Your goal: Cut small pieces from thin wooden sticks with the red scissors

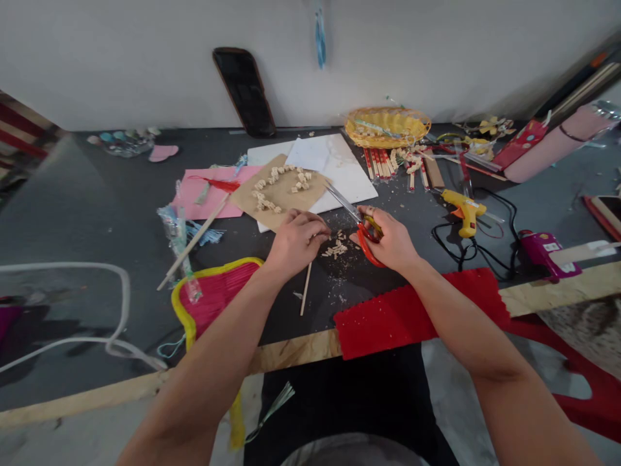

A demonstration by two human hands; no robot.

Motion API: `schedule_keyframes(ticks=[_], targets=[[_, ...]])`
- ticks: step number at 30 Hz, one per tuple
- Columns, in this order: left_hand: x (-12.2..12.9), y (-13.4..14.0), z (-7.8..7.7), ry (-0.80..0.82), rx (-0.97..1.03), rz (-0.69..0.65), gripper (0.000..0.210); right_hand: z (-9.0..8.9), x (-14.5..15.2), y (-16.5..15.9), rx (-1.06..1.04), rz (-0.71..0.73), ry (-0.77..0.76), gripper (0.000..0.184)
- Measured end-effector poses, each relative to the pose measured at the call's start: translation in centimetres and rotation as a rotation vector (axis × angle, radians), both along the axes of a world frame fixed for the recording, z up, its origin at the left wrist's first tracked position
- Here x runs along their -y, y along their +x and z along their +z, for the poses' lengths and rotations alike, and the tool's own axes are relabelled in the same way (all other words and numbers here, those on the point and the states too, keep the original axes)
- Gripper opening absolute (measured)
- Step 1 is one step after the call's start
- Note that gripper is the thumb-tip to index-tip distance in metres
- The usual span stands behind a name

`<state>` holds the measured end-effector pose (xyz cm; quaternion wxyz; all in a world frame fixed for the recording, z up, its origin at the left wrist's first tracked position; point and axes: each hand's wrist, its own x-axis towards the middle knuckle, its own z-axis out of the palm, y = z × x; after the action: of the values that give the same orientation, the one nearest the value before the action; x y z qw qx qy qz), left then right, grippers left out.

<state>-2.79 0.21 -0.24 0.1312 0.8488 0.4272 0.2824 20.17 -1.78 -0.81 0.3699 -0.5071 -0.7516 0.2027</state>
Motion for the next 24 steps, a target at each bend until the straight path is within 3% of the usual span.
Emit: schedule_keyframes(ticks=[4,9,17,21,24], targets=[[0.3,0.0,0.2,-0.023,-0.013,-0.047,0.018,-0.1,-0.1,0.0,0.015,-0.008,0.006,0.056],[1.1,0.3,0.8,-0.049,-0.085,-0.238,0.021,-0.2,-0.1,0.0,0.015,0.001,0.021,0.055],[1.5,0.5,0.9,-0.045,-0.197,-0.25,0.023,-0.1,0.0,-0.1,0.01,0.028,0.009,0.053],[1.4,0.8,1.2,-0.117,-0.068,-0.235,0.02,-0.1,-0.2,0.0,0.022,0.013,0.015,0.053],[1.3,0.9,1.3,-0.259,0.206,-0.083,0.012,0.0,-0.1,0.1,0.012,0.002,0.03,0.053]])
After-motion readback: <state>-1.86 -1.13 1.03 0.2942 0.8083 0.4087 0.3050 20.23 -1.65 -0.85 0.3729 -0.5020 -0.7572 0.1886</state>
